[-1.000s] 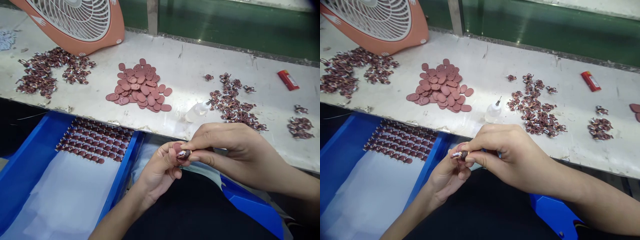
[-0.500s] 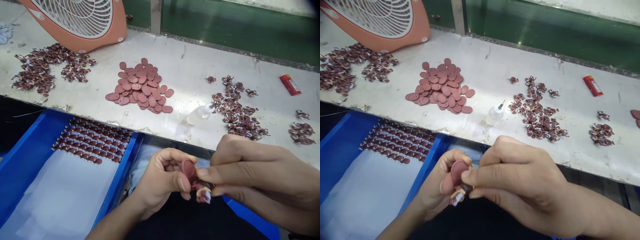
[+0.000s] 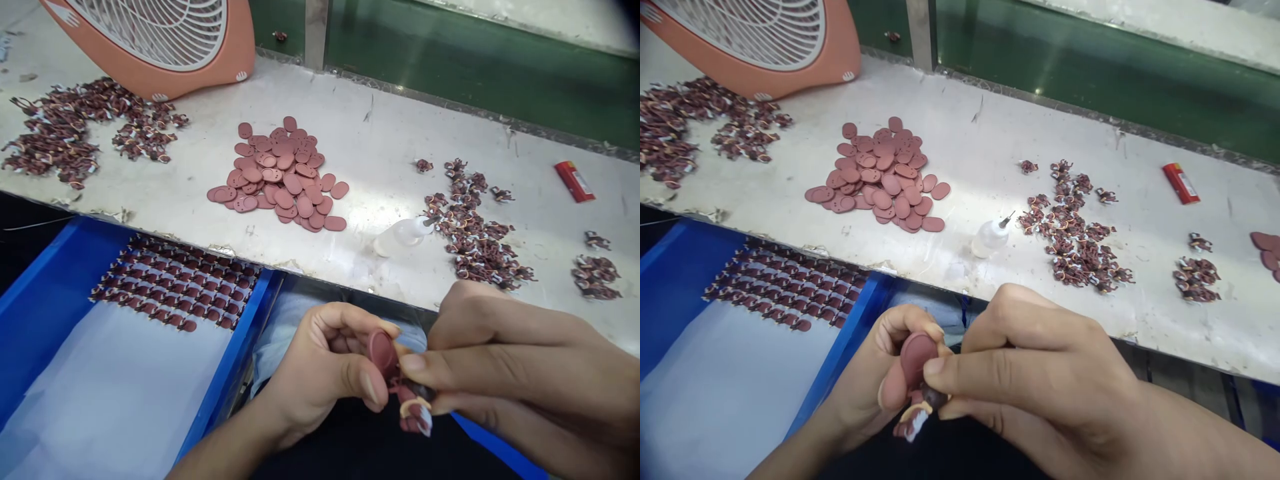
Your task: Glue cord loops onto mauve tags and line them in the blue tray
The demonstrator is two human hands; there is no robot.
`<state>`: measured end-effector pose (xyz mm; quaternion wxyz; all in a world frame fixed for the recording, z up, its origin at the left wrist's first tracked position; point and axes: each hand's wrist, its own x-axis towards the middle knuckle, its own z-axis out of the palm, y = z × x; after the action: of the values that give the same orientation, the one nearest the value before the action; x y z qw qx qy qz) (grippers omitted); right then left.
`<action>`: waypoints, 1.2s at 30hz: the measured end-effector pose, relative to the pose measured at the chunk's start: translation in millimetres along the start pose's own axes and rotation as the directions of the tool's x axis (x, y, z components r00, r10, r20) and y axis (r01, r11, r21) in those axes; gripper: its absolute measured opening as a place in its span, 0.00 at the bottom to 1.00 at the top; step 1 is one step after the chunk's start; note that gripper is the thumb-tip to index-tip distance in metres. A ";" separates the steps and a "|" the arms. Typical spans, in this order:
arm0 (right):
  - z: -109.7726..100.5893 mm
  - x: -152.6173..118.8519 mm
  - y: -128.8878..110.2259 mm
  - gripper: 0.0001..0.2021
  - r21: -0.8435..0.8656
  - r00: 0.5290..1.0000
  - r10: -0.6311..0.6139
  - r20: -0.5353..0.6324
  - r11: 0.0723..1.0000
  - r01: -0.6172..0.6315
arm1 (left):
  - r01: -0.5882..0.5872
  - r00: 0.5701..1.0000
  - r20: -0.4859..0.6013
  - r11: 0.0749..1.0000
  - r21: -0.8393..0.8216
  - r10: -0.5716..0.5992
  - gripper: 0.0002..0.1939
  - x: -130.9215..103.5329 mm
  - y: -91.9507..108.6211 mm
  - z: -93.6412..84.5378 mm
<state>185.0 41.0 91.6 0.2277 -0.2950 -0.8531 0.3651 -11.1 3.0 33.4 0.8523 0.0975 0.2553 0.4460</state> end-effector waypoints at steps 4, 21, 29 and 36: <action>0.0 15.4 3.5 0.15 0.145 0.999 -0.033 -0.038 0.989 0.038 | -0.002 1.000 -0.020 1.000 -0.015 0.001 0.17 4.2 0.4 -3.2; 18.4 27.2 20.7 0.09 0.182 0.977 -0.058 -0.204 0.978 0.096 | -0.109 0.989 -0.098 0.994 0.024 0.111 0.21 15.6 -7.3 -20.7; 18.4 26.7 20.0 0.06 0.191 0.984 0.008 -0.175 0.981 0.026 | -0.100 0.993 -0.055 0.995 0.029 0.102 0.24 15.0 -2.1 -20.8; 40.4 30.1 22.4 0.10 -0.193 0.902 -0.187 -0.388 0.974 0.119 | -0.367 0.845 -0.346 0.913 0.178 0.408 0.24 11.5 -2.8 -27.7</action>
<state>146.4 53.9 54.4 0.4019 -0.3135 -0.8354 0.2056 -18.1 9.0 4.7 0.6733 0.1045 0.4118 0.6051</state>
